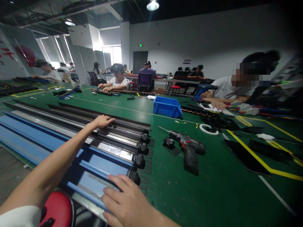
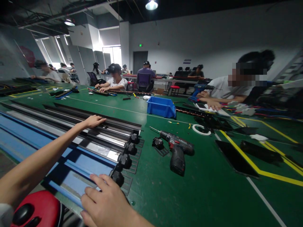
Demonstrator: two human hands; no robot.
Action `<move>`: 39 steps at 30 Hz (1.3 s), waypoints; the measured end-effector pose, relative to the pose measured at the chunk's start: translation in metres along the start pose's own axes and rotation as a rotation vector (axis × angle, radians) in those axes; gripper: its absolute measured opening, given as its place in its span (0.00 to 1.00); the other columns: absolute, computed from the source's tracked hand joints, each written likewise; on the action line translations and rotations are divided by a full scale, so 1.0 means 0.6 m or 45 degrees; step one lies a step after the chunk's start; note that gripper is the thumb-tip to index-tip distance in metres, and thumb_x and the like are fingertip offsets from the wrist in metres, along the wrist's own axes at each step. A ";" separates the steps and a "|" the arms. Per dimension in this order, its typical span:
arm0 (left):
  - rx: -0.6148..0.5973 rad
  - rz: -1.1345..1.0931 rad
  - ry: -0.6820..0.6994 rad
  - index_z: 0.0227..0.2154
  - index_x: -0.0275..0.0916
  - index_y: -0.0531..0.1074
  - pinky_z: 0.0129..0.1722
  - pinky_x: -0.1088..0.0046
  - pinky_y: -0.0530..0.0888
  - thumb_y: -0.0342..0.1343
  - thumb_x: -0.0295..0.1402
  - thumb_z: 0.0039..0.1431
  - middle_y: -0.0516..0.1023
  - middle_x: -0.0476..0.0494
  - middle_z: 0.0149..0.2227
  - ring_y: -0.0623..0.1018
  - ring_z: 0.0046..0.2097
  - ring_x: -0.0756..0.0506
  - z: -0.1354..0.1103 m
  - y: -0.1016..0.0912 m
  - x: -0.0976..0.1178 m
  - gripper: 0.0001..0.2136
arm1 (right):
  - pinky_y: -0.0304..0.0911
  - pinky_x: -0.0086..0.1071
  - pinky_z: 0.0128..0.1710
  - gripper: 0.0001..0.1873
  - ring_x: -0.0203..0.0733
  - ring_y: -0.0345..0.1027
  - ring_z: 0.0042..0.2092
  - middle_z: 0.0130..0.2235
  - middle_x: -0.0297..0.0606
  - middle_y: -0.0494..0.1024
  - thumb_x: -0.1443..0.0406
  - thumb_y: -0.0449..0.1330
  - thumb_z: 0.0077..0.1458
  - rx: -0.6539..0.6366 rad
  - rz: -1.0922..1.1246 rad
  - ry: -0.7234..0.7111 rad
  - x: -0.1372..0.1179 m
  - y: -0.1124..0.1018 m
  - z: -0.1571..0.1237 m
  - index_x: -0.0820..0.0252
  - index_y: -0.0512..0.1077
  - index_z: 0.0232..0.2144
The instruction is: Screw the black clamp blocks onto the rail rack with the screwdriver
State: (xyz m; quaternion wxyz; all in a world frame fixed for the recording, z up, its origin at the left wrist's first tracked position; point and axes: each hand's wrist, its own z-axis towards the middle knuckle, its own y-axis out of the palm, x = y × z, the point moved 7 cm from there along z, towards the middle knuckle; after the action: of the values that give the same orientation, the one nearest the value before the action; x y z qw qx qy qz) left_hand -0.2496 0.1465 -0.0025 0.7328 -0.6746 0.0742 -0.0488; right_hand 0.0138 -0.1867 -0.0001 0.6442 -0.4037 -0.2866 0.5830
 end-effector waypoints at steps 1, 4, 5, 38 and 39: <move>0.005 0.006 0.001 0.38 0.39 0.78 0.45 0.64 0.67 0.30 0.61 0.62 0.80 0.35 0.42 0.77 0.46 0.36 -0.002 0.001 -0.001 0.37 | 0.56 0.47 0.61 0.19 0.53 0.53 0.65 0.51 0.41 0.76 0.55 0.53 0.65 0.008 -0.007 -0.007 -0.003 0.002 0.000 0.61 0.68 0.51; 0.023 0.004 0.004 0.35 0.39 0.77 0.45 0.64 0.67 0.29 0.61 0.62 0.80 0.35 0.40 0.77 0.46 0.36 -0.009 0.002 -0.002 0.37 | 0.57 0.48 0.60 0.19 0.54 0.55 0.64 0.50 0.41 0.77 0.55 0.54 0.65 0.037 -0.018 -0.016 -0.012 0.006 0.001 0.61 0.69 0.50; 0.030 -0.002 0.001 0.34 0.39 0.77 0.44 0.64 0.67 0.29 0.61 0.61 0.80 0.35 0.39 0.77 0.45 0.36 -0.012 0.001 -0.002 0.37 | 0.57 0.48 0.59 0.19 0.54 0.55 0.64 0.50 0.41 0.77 0.55 0.54 0.64 0.042 -0.016 -0.015 -0.014 0.007 0.001 0.61 0.69 0.50; 0.308 -0.042 0.057 0.38 0.39 0.75 0.47 0.66 0.68 0.46 0.44 0.61 0.78 0.38 0.41 0.76 0.45 0.39 -0.060 -0.076 0.134 0.18 | 0.65 0.44 0.48 0.18 0.57 0.72 0.48 0.46 0.54 0.74 0.58 0.61 0.58 -0.258 -0.320 1.352 0.384 -0.252 -0.188 0.64 0.73 0.47; 0.324 -0.101 0.091 0.39 0.39 0.75 0.46 0.67 0.69 0.45 0.45 0.62 0.78 0.38 0.41 0.76 0.45 0.40 -0.060 -0.083 0.160 0.18 | 0.65 0.42 0.47 0.18 0.56 0.72 0.47 0.45 0.53 0.75 0.59 0.61 0.57 -0.286 -0.280 1.365 0.393 -0.246 -0.200 0.64 0.72 0.47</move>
State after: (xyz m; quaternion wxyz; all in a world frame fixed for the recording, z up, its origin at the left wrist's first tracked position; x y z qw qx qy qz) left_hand -0.1597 0.0905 0.0399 0.8069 -0.5764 0.0668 -0.1108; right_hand 0.2281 0.0234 0.0406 0.7099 -0.6776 -0.0197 0.1911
